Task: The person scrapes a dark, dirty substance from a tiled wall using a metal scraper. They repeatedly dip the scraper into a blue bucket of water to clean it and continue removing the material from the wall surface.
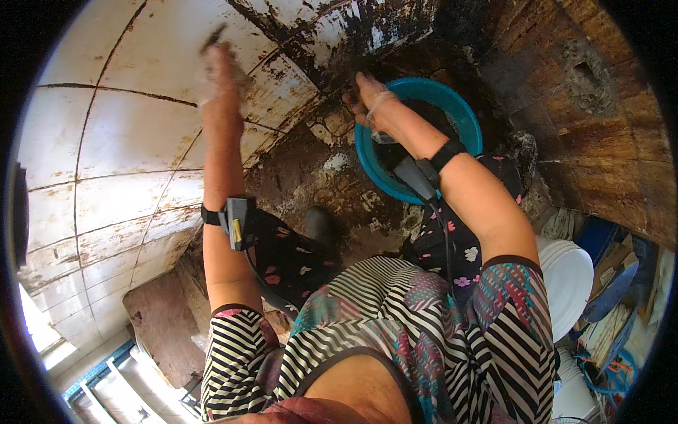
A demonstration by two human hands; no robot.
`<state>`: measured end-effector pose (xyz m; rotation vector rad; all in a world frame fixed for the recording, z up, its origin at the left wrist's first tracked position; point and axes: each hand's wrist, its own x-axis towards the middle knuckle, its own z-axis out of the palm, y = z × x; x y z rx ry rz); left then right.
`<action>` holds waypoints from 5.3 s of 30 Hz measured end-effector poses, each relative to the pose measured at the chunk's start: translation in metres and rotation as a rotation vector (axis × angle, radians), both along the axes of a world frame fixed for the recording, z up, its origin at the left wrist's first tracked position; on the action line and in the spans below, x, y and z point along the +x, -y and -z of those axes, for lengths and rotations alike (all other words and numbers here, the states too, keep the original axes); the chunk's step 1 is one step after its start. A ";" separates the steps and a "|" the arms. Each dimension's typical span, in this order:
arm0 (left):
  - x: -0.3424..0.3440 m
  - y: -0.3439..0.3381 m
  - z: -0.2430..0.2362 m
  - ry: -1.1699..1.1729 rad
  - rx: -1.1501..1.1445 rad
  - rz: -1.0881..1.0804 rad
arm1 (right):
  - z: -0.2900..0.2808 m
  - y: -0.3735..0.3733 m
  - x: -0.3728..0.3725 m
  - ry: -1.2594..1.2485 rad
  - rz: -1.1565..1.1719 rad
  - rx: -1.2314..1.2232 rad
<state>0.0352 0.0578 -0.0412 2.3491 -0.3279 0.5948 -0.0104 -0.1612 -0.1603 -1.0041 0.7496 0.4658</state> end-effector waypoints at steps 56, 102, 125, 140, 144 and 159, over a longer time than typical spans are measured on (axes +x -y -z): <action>-0.012 0.029 -0.006 -0.409 -0.313 0.220 | 0.217 -0.051 0.120 0.580 0.610 0.600; -0.036 0.036 -0.017 -0.409 -0.190 0.254 | 0.134 -0.014 0.115 0.394 0.353 0.556; -0.034 0.039 -0.007 -0.308 -0.059 0.332 | 0.147 -0.022 0.129 0.269 0.357 0.154; -0.035 0.038 -0.021 -0.465 -0.200 0.321 | 0.110 -0.027 0.121 0.308 0.399 -0.129; -0.029 0.039 -0.017 -0.424 -0.236 0.342 | 0.121 -0.043 0.115 0.413 0.236 -0.284; -0.025 0.033 -0.016 -0.443 -0.288 0.300 | 0.116 -0.081 0.101 0.341 0.360 0.253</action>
